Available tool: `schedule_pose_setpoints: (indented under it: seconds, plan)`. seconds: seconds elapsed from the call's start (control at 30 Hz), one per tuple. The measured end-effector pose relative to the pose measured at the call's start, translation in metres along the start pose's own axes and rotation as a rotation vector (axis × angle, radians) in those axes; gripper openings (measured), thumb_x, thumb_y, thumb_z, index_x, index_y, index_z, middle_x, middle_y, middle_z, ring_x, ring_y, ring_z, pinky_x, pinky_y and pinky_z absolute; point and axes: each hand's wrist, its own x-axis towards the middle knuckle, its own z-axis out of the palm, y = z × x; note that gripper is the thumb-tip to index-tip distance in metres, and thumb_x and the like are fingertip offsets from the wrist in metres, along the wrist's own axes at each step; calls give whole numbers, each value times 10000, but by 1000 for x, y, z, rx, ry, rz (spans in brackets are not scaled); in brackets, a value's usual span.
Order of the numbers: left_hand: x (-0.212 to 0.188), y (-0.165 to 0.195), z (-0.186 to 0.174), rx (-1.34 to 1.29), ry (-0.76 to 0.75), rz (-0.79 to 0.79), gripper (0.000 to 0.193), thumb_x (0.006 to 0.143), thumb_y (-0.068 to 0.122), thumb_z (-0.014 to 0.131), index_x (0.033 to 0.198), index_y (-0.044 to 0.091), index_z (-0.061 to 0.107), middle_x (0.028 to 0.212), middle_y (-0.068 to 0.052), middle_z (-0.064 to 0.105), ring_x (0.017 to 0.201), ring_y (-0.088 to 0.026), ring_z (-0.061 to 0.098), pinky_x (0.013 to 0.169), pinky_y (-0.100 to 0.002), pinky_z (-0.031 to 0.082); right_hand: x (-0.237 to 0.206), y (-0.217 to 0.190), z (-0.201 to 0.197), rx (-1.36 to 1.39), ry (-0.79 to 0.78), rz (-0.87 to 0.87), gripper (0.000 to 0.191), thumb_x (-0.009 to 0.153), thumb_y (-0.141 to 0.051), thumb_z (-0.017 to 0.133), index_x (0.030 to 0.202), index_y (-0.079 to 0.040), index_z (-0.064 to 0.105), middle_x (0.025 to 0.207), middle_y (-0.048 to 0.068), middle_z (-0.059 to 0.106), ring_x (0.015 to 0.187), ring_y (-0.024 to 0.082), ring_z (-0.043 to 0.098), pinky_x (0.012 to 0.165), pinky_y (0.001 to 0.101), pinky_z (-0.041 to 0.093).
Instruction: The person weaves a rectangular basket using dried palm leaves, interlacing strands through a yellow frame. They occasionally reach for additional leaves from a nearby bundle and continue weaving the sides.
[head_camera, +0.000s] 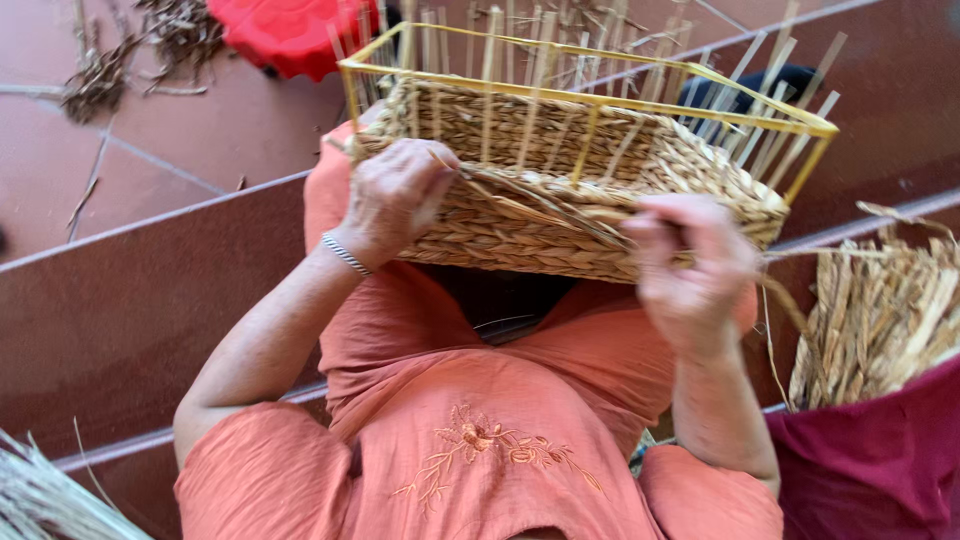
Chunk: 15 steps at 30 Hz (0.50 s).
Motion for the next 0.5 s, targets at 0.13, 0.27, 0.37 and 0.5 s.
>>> schedule_pose_setpoints:
  seconds: [0.13,0.27,0.37,0.5]
  plan:
    - [-12,-4,-8,71,-40,131,197,867,-7,729,1025,51,625,1217,-109,663,1069,-281,699,839,-362,594,36,-38,83,1,-154,19,122,974,-104,795,951,-52,688,944,94,670,837,237,647,747,337,523]
    - [-18,-4,-13,124,-53,208,151,868,47,694,956,55,572,1397,-195,576,1150,-336,679,845,-377,600,46,-41,124,-134,-162,-69,186,944,-122,816,891,-61,649,1000,91,676,943,282,602,819,415,500]
    - [-19,-5,-12,128,-69,234,136,911,78,685,939,58,554,1449,-234,547,1162,-329,677,862,-387,607,44,-37,132,-143,-187,-66,209,932,-157,824,871,-70,644,965,76,667,931,282,590,805,419,495]
    - [-20,-7,-10,124,-65,273,141,951,76,682,933,51,545,1460,-255,542,1169,-316,673,864,-384,608,47,-28,138,-235,-174,-161,234,900,-179,846,827,-100,637,869,54,632,872,276,572,799,441,478]
